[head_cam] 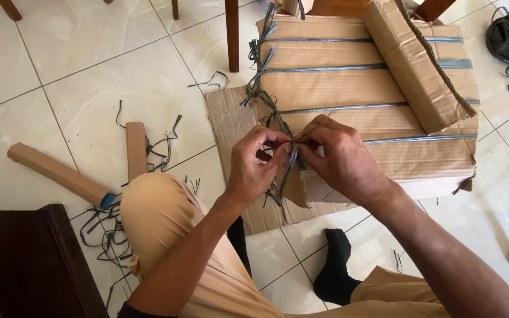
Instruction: Wrapping a wooden chair with cardboard and plastic ties for shipping or storage.
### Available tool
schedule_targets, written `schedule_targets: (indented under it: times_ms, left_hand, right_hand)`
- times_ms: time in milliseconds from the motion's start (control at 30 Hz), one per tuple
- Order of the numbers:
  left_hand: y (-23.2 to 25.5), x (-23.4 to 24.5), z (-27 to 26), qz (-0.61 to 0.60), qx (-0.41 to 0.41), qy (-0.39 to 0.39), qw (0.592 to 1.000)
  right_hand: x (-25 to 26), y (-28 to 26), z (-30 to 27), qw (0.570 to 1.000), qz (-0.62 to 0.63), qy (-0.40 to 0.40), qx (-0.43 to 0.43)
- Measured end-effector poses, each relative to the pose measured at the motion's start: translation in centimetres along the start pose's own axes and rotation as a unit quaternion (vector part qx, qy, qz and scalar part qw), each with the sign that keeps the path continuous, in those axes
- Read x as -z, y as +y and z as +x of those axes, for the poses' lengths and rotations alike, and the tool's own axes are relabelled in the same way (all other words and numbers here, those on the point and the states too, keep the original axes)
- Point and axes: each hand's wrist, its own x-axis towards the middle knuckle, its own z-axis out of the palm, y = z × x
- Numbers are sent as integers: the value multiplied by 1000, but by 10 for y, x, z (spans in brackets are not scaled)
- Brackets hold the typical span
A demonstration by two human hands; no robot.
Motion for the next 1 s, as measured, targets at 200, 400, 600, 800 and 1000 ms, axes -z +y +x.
schedule_targets:
  times_ms: [200, 400, 600, 800, 1000]
  left_hand:
    - [2, -2, 0, 32, -34, 9, 999]
    - [-13, -5, -1, 15, -22, 14, 1000]
    - [-9, -7, -5, 54, -48, 29, 997]
    - [-21, -9, -17, 270, -178, 113, 940]
    - [-11, -18, -16, 224, -119, 127, 959]
  right_hand:
    - [-1, 22, 17, 983, 26, -84, -162]
    - [-3, 25, 30, 956, 65, -121, -258]
    - [3, 17, 35, 944, 82, -148, -284]
    - [9, 15, 29, 947, 128, -147, -256]
    - [5, 20, 26, 957, 99, -144, -231]
